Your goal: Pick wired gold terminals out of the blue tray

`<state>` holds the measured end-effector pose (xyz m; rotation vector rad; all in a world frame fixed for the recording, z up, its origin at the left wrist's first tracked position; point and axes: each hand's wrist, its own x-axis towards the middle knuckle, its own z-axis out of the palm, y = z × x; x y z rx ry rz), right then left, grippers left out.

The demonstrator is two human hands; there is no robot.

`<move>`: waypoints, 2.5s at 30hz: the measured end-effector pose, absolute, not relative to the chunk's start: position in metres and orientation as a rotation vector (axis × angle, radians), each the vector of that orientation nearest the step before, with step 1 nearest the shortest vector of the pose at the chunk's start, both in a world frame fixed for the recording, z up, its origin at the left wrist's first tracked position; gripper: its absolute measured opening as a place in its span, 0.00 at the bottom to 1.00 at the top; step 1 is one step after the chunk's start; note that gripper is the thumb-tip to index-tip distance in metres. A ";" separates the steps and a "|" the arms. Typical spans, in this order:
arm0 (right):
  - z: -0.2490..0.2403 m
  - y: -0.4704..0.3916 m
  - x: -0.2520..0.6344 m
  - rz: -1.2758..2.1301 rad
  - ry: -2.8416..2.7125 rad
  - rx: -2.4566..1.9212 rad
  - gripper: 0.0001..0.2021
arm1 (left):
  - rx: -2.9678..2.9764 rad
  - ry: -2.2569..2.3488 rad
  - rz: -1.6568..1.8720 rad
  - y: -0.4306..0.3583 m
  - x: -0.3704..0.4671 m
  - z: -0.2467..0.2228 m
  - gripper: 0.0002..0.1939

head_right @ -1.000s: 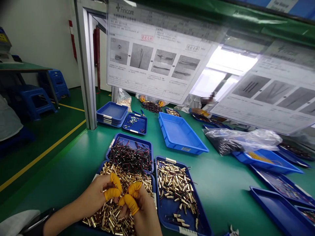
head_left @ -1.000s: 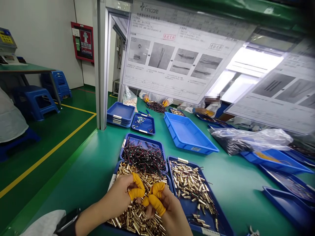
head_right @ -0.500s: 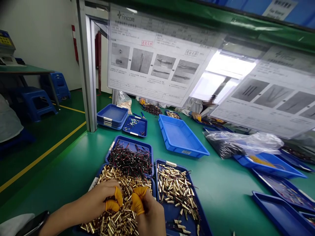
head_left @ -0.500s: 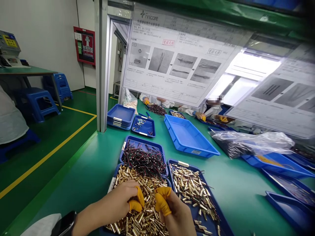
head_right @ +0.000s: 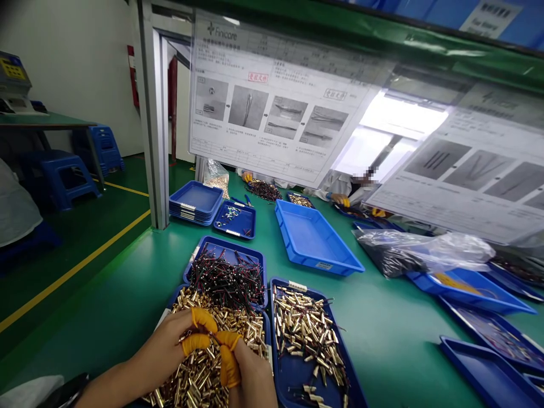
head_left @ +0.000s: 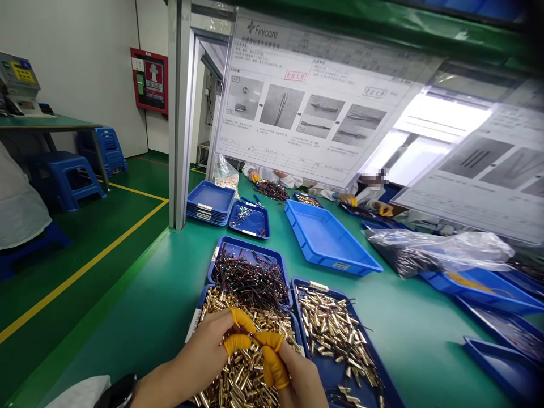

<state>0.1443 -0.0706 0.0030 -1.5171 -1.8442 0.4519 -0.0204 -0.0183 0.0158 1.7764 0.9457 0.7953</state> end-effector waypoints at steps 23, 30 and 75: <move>0.000 -0.070 0.143 0.846 -1.559 -1.429 0.08 | 2.007 0.854 0.662 -0.025 -0.026 0.012 0.11; 0.013 -0.069 0.141 1.333 -1.202 -1.153 0.18 | 2.009 0.906 0.675 -0.024 -0.023 0.010 0.14; -0.003 -0.063 0.134 0.607 -1.568 -1.394 0.06 | 1.531 0.850 0.792 -0.014 -0.019 0.024 0.02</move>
